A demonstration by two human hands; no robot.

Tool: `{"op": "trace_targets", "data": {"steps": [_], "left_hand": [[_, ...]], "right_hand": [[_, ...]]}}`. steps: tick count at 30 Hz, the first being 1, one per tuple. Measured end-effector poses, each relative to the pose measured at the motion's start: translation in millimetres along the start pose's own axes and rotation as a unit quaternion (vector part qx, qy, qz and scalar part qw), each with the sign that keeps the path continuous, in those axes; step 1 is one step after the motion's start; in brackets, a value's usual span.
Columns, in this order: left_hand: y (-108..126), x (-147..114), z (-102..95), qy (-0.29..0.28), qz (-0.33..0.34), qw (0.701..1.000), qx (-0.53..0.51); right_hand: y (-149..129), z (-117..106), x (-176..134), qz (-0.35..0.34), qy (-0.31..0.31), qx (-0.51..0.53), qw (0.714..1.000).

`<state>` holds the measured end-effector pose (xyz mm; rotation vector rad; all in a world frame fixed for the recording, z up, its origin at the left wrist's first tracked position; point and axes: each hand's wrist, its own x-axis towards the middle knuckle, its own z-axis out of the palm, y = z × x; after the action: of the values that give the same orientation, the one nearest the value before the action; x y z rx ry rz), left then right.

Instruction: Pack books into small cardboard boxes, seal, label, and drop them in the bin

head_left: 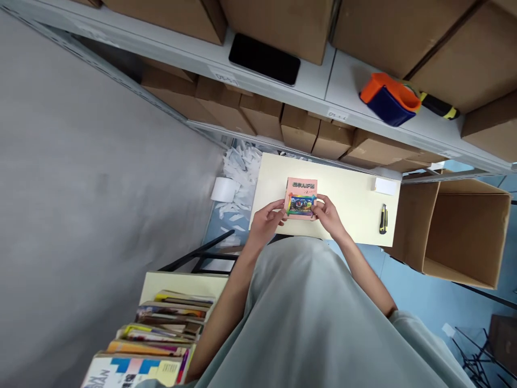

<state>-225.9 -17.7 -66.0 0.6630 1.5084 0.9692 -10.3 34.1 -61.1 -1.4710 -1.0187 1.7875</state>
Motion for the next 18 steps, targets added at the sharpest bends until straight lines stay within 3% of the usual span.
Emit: {"op": "trace_targets", "data": {"steps": [4,9,13,18], "left_hand": [[-21,31,-44.5,0.060,-0.015,0.998,0.006],[-46,94,-79.5,0.081,-0.041,0.996,0.026],[-59,152,-86.1,0.098,-0.057,0.993,0.041],[-73,202,-78.9,0.123,-0.090,0.988,0.034]], "right_hand": [[26,40,38,0.046,-0.024,-0.011,0.999],[49,85,101,0.100,0.028,-0.032,0.994],[58,109,147,0.149,0.077,-0.030,0.985],[66,117,178,0.174,0.098,-0.012,0.980]]}}
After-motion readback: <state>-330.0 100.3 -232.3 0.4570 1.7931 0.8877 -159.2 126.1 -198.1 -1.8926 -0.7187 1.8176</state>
